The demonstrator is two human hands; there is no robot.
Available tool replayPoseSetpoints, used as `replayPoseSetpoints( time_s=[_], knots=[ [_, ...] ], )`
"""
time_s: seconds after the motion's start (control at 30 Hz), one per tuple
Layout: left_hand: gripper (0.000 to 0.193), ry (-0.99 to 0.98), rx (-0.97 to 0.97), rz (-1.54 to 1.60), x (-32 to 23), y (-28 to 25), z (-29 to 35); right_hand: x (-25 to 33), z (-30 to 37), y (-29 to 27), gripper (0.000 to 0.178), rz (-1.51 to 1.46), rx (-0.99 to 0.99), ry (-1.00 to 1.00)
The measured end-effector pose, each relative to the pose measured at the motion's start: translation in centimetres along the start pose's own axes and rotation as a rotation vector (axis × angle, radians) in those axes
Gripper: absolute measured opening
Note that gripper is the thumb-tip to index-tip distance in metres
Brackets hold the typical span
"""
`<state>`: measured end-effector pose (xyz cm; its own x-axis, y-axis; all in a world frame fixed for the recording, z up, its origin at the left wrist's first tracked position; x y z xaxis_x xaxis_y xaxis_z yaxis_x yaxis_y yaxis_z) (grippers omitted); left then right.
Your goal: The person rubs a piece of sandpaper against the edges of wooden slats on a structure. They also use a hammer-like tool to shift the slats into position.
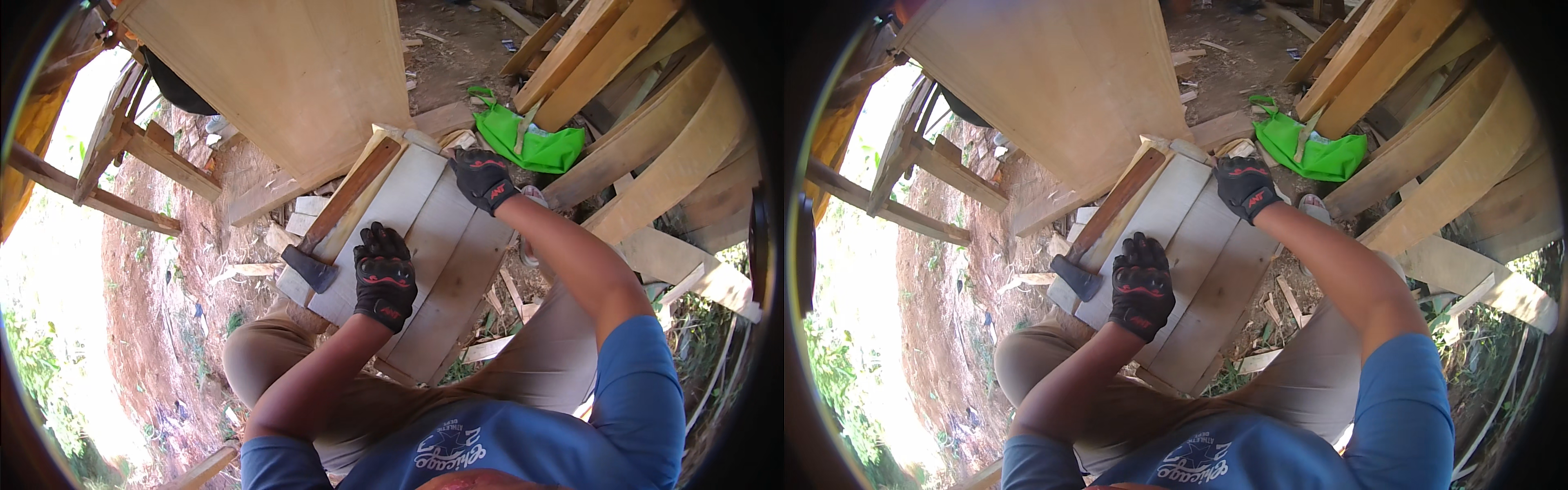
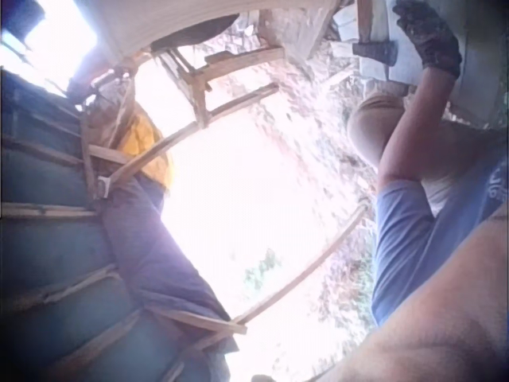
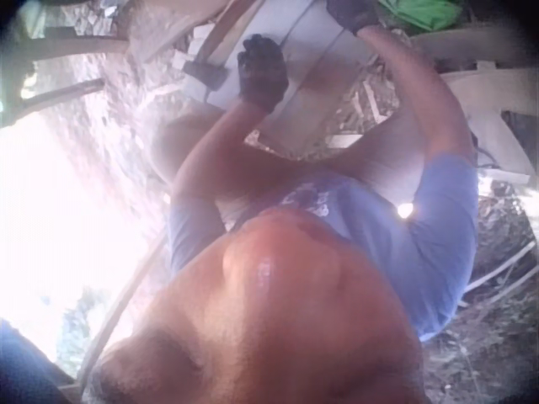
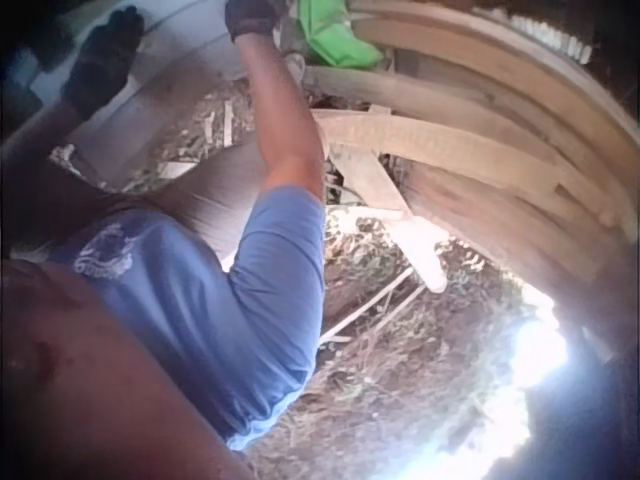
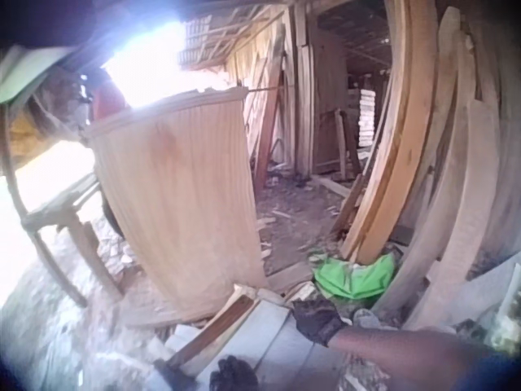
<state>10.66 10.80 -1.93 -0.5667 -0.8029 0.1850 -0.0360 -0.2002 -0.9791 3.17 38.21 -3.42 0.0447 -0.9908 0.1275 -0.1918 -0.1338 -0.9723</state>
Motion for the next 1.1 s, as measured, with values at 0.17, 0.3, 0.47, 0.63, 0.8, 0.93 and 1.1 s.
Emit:
replayPoseSetpoints(
  time_s=[0.17,0.3,0.47,0.63,0.8,0.93,1.1],
  knots=[
    [0.064,0.021,-0.030,0.018,-0.5,0.1,-0.3,-1.9,0.0,0.6,0.040,-0.052,-0.019,0.040],
    [0.067,0.003,-0.021,-0.057,-0.8,0.2,-0.3,-0.8,-0.5,0.3,0.037,-0.096,-0.046,0.035],
    [0.067,-0.008,-0.011,-0.066,-1.0,0.1,-0.3,-0.8,-1.3,1.2,0.041,-0.082,0.044,0.151],
    [0.065,0.006,-0.047,-0.019,-1.4,0.4,-0.4,-2.3,-0.7,2.2,0.044,-0.105,-0.069,0.103],
    [0.063,0.001,-0.118,-0.067,-0.4,0.3,0.1,0.0,-1.7,1.0,0.046,-0.072,-0.040,0.047],
    [0.061,0.042,-0.016,-0.036,-1.1,-0.4,-0.4,-2.7,-1.2,1.8,0.047,-0.047,-0.055,0.079],
    [0.062,-0.012,-0.088,-0.008,0.0,0.7,0.3,0.7,-1.8,-0.7,0.048,-0.097,-0.161,-0.119]
  ],
)
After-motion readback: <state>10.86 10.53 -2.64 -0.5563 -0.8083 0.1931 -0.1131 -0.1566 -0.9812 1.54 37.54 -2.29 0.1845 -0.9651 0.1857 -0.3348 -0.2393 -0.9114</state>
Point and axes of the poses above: each hand's wrist, its own z-axis away from the middle knuckle, its own y-axis out of the palm, x = y × z, the point moved 3 cm from there along -z, towards the middle knuckle, and after that the axes turned 7 degrees about -y, right-handed, at the moved point
